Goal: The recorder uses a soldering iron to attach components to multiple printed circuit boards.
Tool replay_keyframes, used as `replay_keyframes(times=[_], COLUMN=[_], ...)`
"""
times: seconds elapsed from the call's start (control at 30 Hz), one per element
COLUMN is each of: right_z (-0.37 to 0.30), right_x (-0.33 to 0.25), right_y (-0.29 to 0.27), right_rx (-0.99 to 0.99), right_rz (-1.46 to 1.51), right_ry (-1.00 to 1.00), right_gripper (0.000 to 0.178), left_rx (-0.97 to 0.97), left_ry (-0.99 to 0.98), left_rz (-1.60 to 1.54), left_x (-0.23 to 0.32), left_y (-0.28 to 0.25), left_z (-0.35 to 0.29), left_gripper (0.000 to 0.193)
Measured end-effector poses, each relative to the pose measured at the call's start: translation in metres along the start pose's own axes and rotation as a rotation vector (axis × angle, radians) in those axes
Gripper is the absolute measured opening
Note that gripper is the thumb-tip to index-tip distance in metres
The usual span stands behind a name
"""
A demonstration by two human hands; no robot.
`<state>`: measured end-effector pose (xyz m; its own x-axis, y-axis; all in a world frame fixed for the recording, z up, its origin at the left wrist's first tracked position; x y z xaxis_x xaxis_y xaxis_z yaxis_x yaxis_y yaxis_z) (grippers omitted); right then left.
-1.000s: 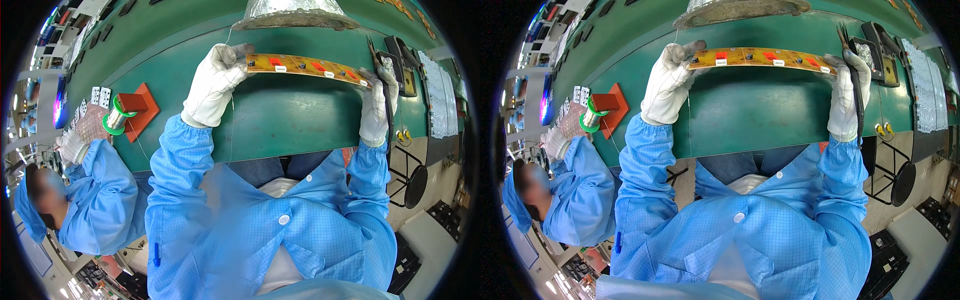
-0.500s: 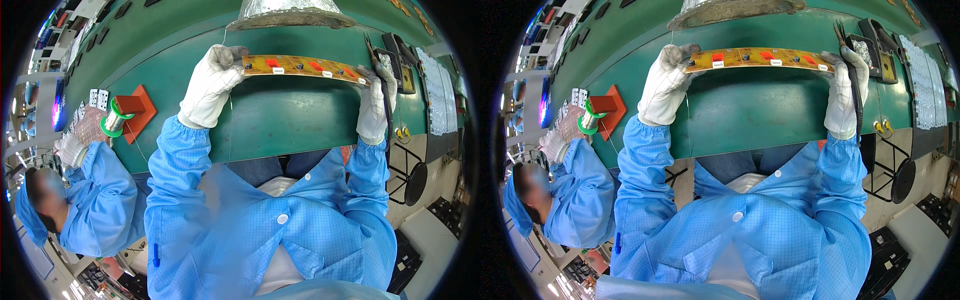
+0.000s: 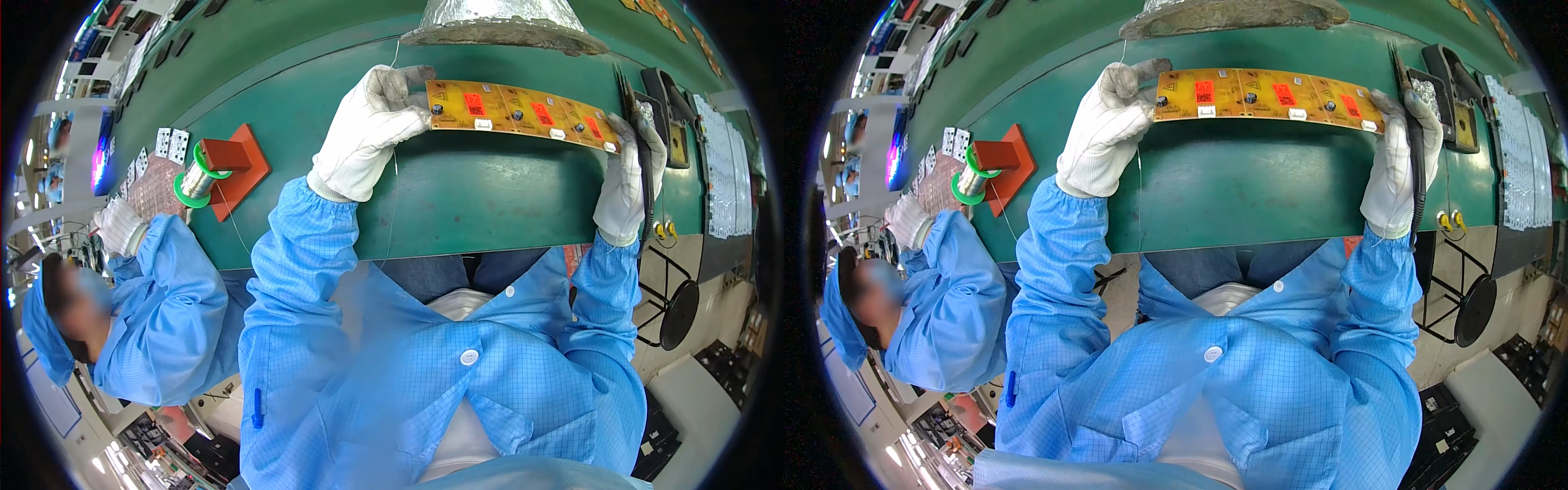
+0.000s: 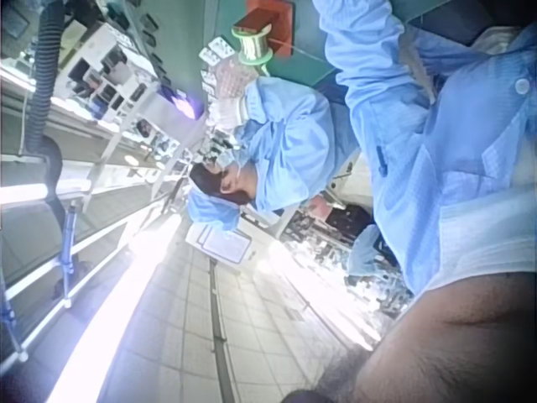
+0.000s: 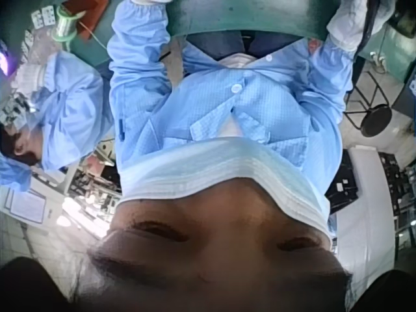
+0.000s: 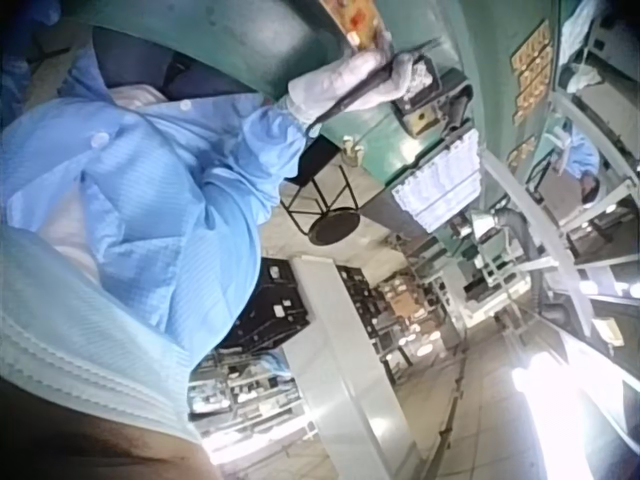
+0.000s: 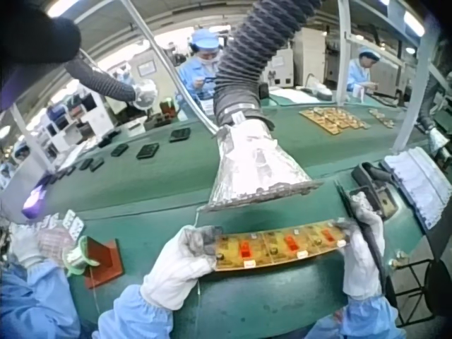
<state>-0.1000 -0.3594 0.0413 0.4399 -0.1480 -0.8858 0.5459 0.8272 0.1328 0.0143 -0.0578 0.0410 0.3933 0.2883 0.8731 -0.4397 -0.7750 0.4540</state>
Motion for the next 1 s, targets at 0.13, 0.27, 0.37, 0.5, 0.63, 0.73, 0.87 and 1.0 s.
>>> replay_keyframes(times=[0.13,0.27,0.37,0.5,0.63,0.73,0.87,1.0], right_z=[0.002,0.002,0.002,0.002,0.006,0.006,0.001,0.004], right_x=[-0.01,-0.008,-0.01,-0.002,-0.002,-0.009,0.003,0.0], right_y=[0.003,0.0,-0.003,-0.009,-0.007,0.001,-0.005,-0.005], right_rx=[0.017,0.0,0.011,0.005,-0.02,-0.078,-0.081,-0.069], right_rz=[0.028,-0.001,-0.043,0.025,0.123,0.002,0.033,0.054], right_ry=[-0.11,-0.094,-0.139,-0.106,-0.137,-0.093,0.04,-0.003], right_gripper=[0.037,0.037,0.039,0.04,0.04,0.044,0.046,0.042], left_rx=[-0.011,0.0,0.014,0.037,0.0,-0.034,-0.018,-0.024], left_ry=[0.012,0.012,0.01,0.013,-0.011,-0.028,-0.08,-0.102], left_rz=[0.0,0.027,0.043,0.026,-0.088,-0.21,-0.221,-0.172], left_x=[0.0,0.002,-0.002,0.0,-0.006,-0.01,-0.018,-0.019], left_y=[0.001,0.001,-0.004,-0.002,-0.009,-0.012,-0.02,-0.014], left_z=[0.0,-0.002,-0.002,-0.001,0.004,0.004,0.007,0.006], left_gripper=[0.037,0.037,0.039,0.038,0.033,0.029,0.027,0.028])
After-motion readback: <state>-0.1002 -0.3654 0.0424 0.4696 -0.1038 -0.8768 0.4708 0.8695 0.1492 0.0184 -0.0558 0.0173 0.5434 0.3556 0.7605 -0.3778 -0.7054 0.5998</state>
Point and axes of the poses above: each hand's wrist, its own z-axis towards the middle knuckle, its own y-axis out of the palm, x = y × z, the point moved 9 cm from there along z, towards the middle knuckle, and after that the axes turned 7 degrees about -y, right-handed, at the moved point
